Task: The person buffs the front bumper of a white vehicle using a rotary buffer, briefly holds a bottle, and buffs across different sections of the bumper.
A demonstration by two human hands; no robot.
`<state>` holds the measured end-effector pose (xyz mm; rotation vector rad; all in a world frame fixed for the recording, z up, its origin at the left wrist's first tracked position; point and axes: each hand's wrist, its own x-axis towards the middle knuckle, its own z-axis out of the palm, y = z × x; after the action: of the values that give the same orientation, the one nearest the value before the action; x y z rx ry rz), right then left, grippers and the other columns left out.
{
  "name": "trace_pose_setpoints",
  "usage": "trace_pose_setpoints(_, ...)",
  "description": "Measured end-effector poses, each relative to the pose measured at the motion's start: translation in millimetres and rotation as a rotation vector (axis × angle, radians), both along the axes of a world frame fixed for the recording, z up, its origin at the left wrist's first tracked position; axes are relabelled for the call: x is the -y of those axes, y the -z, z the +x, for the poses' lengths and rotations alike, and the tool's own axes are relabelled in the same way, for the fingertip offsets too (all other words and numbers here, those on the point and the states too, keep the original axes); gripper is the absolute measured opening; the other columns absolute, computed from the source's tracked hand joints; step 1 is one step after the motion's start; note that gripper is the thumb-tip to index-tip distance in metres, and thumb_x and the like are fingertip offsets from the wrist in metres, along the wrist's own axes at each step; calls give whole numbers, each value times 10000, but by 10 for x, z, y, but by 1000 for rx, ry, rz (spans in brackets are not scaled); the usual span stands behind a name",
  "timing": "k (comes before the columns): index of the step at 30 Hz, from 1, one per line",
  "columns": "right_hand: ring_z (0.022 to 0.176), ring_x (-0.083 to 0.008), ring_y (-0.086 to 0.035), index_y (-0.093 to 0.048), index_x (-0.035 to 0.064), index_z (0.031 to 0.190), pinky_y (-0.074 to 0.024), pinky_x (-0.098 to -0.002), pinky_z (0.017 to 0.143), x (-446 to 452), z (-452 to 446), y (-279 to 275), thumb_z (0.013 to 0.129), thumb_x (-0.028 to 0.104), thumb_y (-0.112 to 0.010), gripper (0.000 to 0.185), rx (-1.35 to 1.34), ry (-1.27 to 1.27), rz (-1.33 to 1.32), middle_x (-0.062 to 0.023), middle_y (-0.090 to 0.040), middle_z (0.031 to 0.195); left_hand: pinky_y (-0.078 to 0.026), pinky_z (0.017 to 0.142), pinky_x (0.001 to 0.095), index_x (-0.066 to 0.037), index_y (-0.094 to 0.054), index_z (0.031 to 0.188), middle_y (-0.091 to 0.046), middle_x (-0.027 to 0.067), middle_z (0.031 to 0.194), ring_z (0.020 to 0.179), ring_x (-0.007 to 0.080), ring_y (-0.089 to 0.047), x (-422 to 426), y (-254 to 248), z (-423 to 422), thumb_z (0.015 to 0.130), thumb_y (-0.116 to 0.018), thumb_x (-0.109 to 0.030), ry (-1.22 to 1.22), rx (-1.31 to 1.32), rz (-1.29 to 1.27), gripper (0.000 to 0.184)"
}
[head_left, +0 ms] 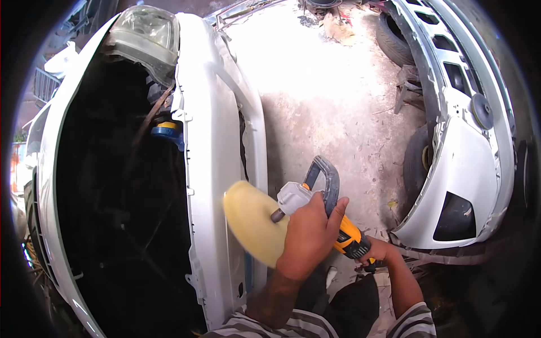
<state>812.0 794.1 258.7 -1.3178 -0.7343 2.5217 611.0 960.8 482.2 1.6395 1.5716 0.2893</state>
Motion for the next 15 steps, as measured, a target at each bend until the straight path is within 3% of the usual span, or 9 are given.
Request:
trace_pose_setpoints(3, 570, -142, -611, -562, -12, 977, -492, -288, 569, 15, 138, 309, 701, 69, -806, 377, 140, -67, 102, -37, -650, 672, -469, 582, 462, 47, -586, 859, -605, 244, 655, 672, 432, -638, -164, 24, 47, 952, -628, -340, 0, -22, 76, 400)
trace_pose_setpoints(7, 576, -121, -610, -607, 16, 975, -473, -272, 552, -513, -23, -44, 710, 87, -805, 338, -64, 72, 74, -32, -655, 673, -474, 559, 440, 42, -596, 811, -600, 232, 632, 621, 416, -632, -461, 80, 103, 922, -671, -329, -29, -41, 109, 394)
trace_pose_setpoints(10, 583, -115, -613, -635, 30, 942, -472, -270, 546, -645, -241, 258, 711, 88, -808, 294, 19, 128, 120, -30, -656, 692, -486, 543, 384, 34, -626, 766, -602, 208, 620, 562, 355, -625, -648, 184, 39, 808, -792, -250, 3, 4, 215, 332)
trace_pose_setpoints(12, 588, -116, -617, -638, 34, 931, -475, -270, 546, -854, -459, 290, 710, 84, -809, 283, 87, 111, 161, -28, -657, 702, -484, 541, 383, 33, -629, 770, -601, 206, 622, 555, 349, -621, -765, 198, -29, 800, -798, -240, -2, -1, 202, 322)
trace_pose_setpoints(14, 622, -142, -639, -643, 32, 948, -510, -292, 597, -1112, -728, 387, 707, 113, -823, 311, 146, 251, 218, -26, -654, 706, -475, 543, 371, 20, -628, 762, -601, 193, 648, 563, 340, -608, -895, 255, -119, 765, -811, -202, 7, -28, 266, 287)
trace_pose_setpoints(15, 622, -142, -639, -643, 32, 948, -510, -292, 597, -1035, -882, 699, 707, 113, -823, 311, 130, 228, 195, -26, -654, 706, -475, 543, 371, 20, -628, 762, -601, 193, 648, 563, 340, -608, -890, 310, -166, 765, -811, -202, -14, -48, 243, 287)
